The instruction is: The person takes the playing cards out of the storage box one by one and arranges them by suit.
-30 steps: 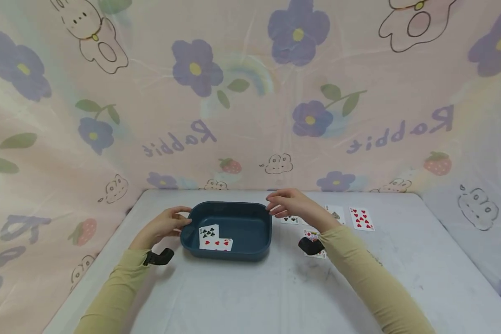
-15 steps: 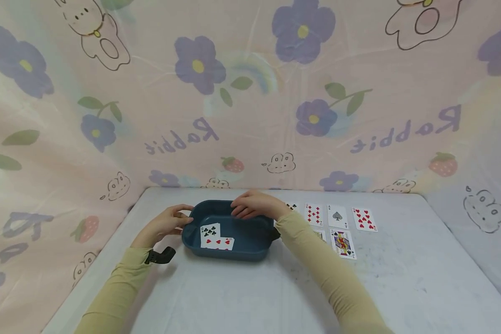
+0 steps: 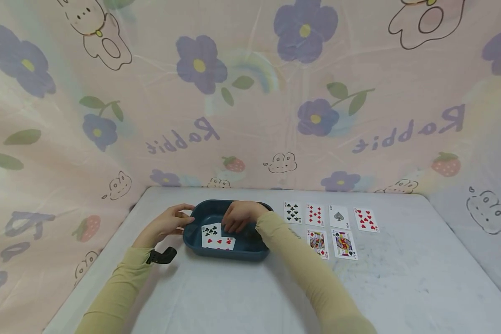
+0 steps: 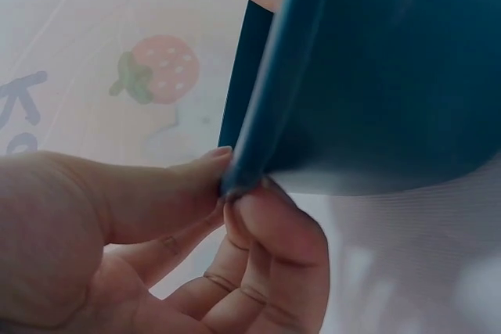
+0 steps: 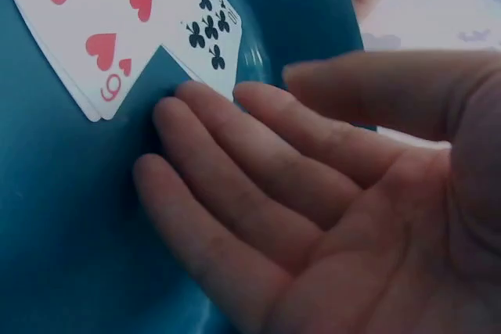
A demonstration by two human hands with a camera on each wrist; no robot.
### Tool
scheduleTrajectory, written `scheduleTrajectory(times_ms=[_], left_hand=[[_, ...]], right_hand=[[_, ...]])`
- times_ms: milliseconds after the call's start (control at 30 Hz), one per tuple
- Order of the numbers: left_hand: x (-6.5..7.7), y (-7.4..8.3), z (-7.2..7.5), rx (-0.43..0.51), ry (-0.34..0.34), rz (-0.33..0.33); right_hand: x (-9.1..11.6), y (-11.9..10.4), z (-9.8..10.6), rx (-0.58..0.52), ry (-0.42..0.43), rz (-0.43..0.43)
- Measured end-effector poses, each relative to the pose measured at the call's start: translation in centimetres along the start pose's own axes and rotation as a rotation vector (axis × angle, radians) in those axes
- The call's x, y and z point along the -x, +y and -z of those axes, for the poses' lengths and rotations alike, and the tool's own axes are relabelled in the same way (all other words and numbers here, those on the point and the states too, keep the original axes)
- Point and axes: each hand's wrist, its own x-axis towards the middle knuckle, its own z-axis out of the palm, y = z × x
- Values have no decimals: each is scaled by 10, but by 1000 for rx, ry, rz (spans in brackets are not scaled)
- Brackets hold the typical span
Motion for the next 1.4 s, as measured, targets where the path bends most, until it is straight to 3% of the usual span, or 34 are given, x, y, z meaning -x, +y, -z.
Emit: scheduleTrajectory(times_ms=[467, 900, 1233, 1400], left_hand=[[-5, 2, -1, -15, -3, 3], [-1, 2, -2, -11, -9, 4], [-1, -1, -1, -15, -2, 4], [0, -2, 0, -9, 2, -7]], right_hand=[[5, -2, -9, 91, -23, -39], [6, 0, -12, 242, -15, -35], [12, 0, -5, 239, 120, -17], [15, 3, -3, 233, 230, -24]])
